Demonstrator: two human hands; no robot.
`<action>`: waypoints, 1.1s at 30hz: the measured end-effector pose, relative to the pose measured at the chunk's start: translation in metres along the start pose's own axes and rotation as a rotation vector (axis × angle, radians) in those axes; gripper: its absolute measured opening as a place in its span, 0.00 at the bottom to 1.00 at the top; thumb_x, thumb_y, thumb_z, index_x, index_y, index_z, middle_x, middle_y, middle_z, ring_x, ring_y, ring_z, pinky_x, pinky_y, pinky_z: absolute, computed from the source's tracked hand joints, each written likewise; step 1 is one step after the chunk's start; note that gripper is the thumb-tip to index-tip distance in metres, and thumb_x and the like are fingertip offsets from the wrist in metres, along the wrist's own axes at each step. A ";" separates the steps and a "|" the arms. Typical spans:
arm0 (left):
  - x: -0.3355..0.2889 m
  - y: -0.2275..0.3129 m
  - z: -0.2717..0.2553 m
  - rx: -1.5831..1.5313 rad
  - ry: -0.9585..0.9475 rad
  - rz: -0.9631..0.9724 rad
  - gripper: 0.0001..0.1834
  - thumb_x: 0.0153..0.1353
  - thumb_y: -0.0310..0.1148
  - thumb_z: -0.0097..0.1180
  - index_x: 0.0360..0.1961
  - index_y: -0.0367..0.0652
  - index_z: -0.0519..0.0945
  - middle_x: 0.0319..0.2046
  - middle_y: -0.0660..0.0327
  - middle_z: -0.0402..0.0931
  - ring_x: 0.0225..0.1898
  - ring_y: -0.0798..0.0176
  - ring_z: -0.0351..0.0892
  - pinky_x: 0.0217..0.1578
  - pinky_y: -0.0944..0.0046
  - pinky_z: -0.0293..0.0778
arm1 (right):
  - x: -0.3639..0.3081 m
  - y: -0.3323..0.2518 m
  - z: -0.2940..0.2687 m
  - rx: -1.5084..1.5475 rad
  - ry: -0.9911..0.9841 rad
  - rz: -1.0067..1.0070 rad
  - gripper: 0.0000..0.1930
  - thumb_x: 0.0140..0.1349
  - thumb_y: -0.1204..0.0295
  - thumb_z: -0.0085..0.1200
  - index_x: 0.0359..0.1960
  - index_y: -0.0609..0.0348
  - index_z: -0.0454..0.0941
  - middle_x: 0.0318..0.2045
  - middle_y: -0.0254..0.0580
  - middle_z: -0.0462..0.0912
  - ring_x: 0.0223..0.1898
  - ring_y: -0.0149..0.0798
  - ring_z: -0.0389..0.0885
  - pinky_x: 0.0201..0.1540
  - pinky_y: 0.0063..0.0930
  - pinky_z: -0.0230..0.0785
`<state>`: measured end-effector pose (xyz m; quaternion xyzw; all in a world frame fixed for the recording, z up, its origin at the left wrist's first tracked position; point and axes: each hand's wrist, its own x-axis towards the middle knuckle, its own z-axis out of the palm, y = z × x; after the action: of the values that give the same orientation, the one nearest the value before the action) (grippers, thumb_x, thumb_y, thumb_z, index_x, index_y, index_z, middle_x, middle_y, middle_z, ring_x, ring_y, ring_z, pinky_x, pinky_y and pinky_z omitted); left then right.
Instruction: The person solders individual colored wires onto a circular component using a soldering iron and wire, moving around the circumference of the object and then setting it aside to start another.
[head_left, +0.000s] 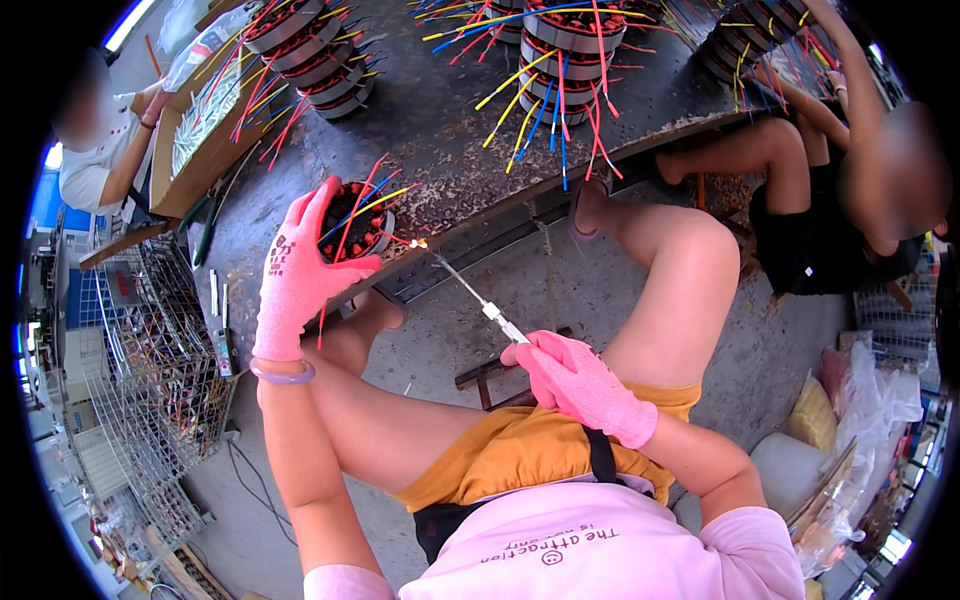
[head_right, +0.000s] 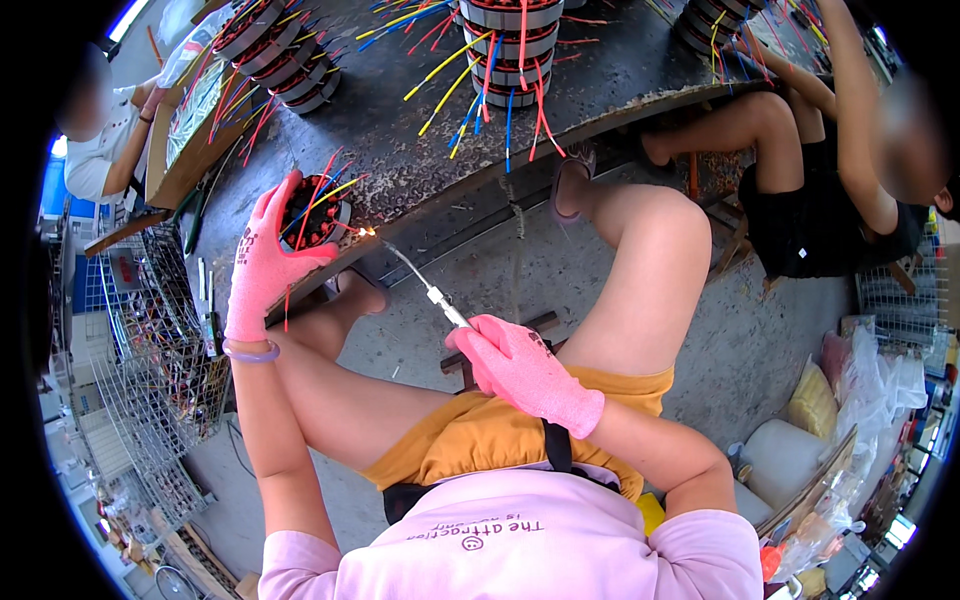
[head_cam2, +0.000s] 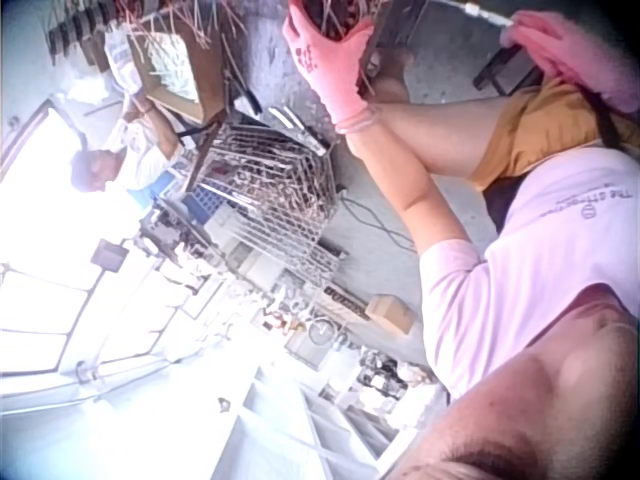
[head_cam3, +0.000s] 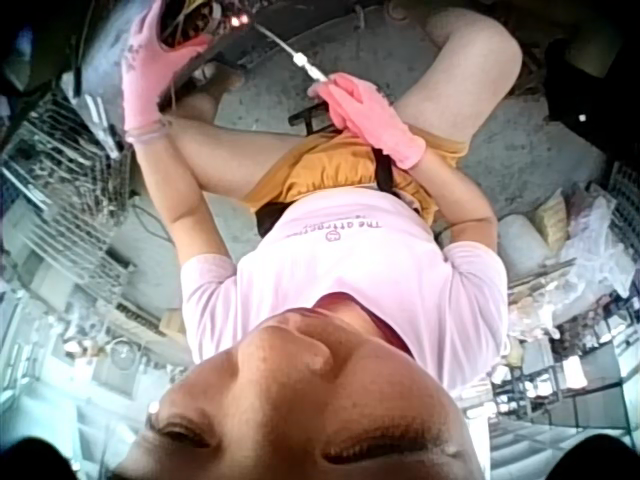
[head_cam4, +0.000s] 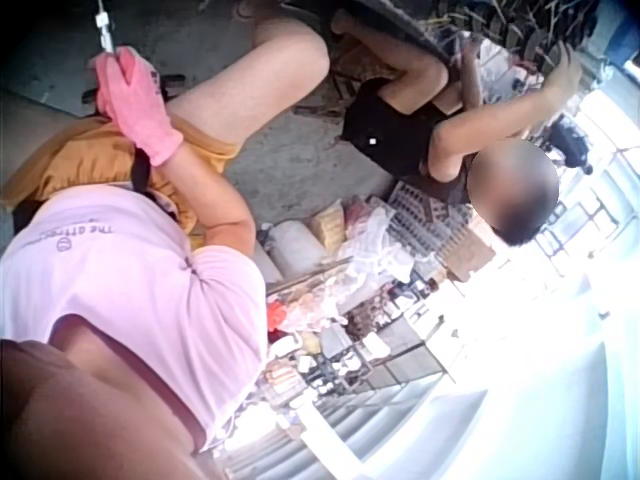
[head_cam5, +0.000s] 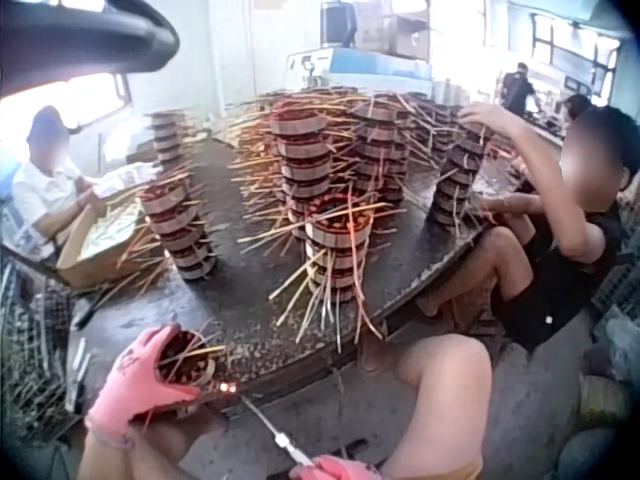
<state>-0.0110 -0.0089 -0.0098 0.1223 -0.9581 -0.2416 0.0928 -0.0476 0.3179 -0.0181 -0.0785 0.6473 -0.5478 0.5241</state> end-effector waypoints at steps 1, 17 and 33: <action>0.000 0.002 -0.001 0.000 -0.002 -0.005 0.53 0.37 0.39 0.77 0.68 0.41 0.67 0.61 0.49 0.69 0.61 0.45 0.72 0.61 0.54 0.70 | 0.000 0.000 0.000 0.004 -0.001 -0.002 0.19 0.73 0.57 0.45 0.48 0.60 0.78 0.16 0.30 0.69 0.13 0.21 0.58 0.16 0.20 0.48; 0.000 0.000 -0.001 -0.019 -0.008 0.002 0.52 0.38 0.37 0.77 0.68 0.40 0.67 0.61 0.48 0.69 0.61 0.46 0.72 0.61 0.55 0.70 | 0.002 0.004 0.000 -0.011 0.009 -0.059 0.18 0.72 0.56 0.46 0.46 0.58 0.79 0.16 0.31 0.70 0.14 0.22 0.61 0.17 0.20 0.51; -0.001 0.000 0.000 -0.024 -0.019 -0.020 0.52 0.39 0.34 0.75 0.69 0.41 0.66 0.61 0.49 0.69 0.63 0.49 0.71 0.63 0.55 0.68 | -0.001 -0.004 0.000 0.019 0.004 0.010 0.17 0.73 0.61 0.45 0.43 0.64 0.77 0.18 0.32 0.70 0.18 0.24 0.66 0.23 0.23 0.60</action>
<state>-0.0103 -0.0087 -0.0093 0.1285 -0.9548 -0.2551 0.0825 -0.0485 0.3170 -0.0145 -0.0690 0.6433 -0.5515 0.5265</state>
